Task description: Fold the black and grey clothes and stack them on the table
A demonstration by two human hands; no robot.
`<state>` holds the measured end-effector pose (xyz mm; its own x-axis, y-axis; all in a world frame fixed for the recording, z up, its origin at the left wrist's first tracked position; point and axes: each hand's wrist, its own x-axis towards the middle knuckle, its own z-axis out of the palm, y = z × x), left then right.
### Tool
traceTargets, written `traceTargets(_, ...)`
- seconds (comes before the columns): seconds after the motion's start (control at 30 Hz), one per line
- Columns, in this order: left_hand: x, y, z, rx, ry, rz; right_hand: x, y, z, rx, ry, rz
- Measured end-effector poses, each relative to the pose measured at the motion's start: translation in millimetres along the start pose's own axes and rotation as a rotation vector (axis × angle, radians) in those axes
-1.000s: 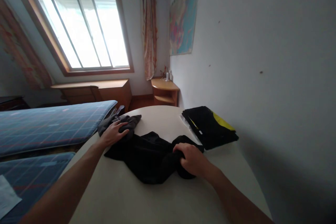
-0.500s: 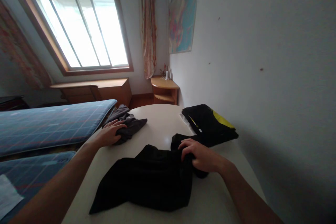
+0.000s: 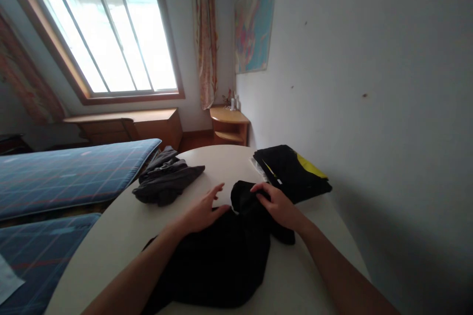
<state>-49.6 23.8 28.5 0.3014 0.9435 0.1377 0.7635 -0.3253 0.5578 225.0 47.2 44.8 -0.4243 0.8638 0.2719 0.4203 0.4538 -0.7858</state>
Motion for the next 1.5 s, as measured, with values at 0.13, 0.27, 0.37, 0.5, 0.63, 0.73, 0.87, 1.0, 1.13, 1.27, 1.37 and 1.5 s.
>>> traceTargets(0.13, -9.7, 26.5, 22.5, -0.057, -0.134, 0.03, 6.5, 9.3, -1.4, 0.141, 0.196, 0.006)
traceTargets(0.27, -11.1, 31.0, 28.3, -0.046, -0.15, -0.058, 8.6, 14.9, -3.1, 0.271, 0.293, 0.049)
traceTargets(0.37, -7.9, 26.5, 31.4, -0.024, -0.079, -0.09, 8.6, 19.8, 0.4, 0.454, 0.299, 0.104)
traceTargets(0.5, -0.7, 17.7, 40.6, -0.031, -0.005, 0.011, 7.2, 22.2, 5.1, 0.631, 0.344, 0.124)
traceTargets(0.63, 8.8, 9.1, 48.6, -0.154, 0.03, 0.046, 4.5, 14.9, -0.4, 0.667, 0.484, 0.091)
traceTargets(0.73, 16.2, 4.1, 40.3, -0.318, 0.211, -0.041, 3.3, 11.2, -7.5, 0.603, 0.583, 0.005)
traceTargets(0.87, 20.6, -1.1, 8.0, -0.5, 0.523, -0.206, 5.1, 13.4, -10.5, 0.443, 0.692, -0.103)
traceTargets(1.0, 16.6, -7.0, -25.1, -0.632, 0.768, -0.327, 7.5, 14.4, -7.7, 0.217, 0.744, -0.104)
traceTargets(1.13, 11.6, -15.7, -46.5, -0.605, 0.913, -0.401, 6.0, 12.9, -9.6, -0.047, 0.809, -0.1)
traceTargets(1.27, 11.3, -22.7, -57.0, -0.533, 0.9, -0.381, 3.6, 15.1, -18.1, -0.212, 0.79, -0.181)
traceTargets(1.37, 12.8, -22.1, -54.4, -0.344, 0.748, -0.259, 3.9, 18.3, -21.0, -0.401, 0.756, -0.174)
traceTargets(1.5, 8.5, -11.8, -37.3, 0.021, 0.564, -0.162, 5.3, 20.1, -11.0, -0.58, 0.666, -0.191)
